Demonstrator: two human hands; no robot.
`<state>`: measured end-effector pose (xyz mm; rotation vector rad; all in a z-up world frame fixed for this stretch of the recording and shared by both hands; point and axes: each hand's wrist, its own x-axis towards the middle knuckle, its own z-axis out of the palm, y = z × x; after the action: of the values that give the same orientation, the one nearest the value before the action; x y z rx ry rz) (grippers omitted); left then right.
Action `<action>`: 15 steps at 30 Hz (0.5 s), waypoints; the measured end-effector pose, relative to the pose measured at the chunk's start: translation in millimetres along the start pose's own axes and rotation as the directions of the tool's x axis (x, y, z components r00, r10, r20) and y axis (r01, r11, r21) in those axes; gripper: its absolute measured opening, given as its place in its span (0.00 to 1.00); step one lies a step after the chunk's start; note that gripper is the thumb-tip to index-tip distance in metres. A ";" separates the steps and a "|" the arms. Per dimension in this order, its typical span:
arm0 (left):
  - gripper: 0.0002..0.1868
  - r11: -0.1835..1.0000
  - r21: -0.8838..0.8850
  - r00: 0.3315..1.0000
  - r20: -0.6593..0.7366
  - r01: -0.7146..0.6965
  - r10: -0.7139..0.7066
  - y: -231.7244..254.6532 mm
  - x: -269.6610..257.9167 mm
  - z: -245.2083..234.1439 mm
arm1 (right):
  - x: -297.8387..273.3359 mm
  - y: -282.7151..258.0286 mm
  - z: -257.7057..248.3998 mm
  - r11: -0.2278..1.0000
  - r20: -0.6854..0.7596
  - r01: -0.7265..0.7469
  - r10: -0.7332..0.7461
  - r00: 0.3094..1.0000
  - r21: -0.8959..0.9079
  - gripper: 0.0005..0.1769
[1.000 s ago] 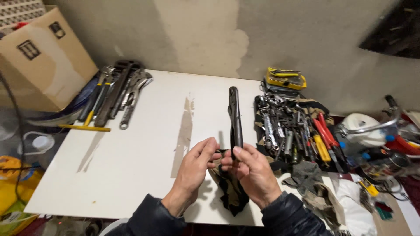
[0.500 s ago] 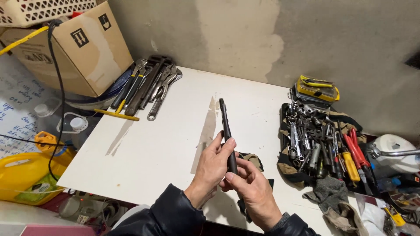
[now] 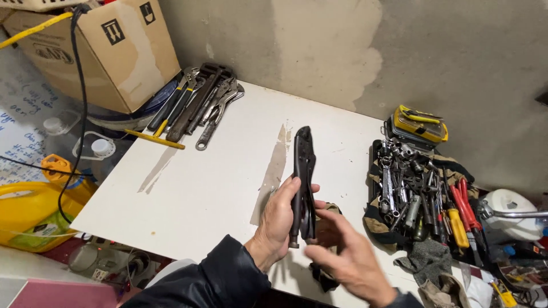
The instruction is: The person is cleaning a pair of locking pliers by wiping them thoroughly with a cloth at a workbench.
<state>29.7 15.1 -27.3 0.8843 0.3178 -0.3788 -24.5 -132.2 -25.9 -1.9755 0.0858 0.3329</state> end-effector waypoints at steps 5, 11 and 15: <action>0.21 0.992 -0.114 0.990 0.133 0.054 -0.038 -2.6 10.0 -10.9 | 10.3 25.6 -35.6 0.825 0.032 -0.049 0.081 0.996 -0.564 0.48; 0.20 0.994 -0.051 0.968 0.237 0.099 -0.084 3.5 8.5 -11.6 | 49.3 141.9 -21.7 0.408 0.286 0.271 -0.025 0.958 -0.872 0.54; 0.21 0.994 -0.011 0.950 0.296 0.110 -0.102 -3.7 13.0 -11.0 | 66.2 171.5 -33.6 0.604 0.146 0.296 -0.285 0.947 -0.740 0.38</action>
<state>38.3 19.3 -41.9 0.7730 0.0936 -0.5978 9.3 -228.3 -182.6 -2.7749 -0.4684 0.1665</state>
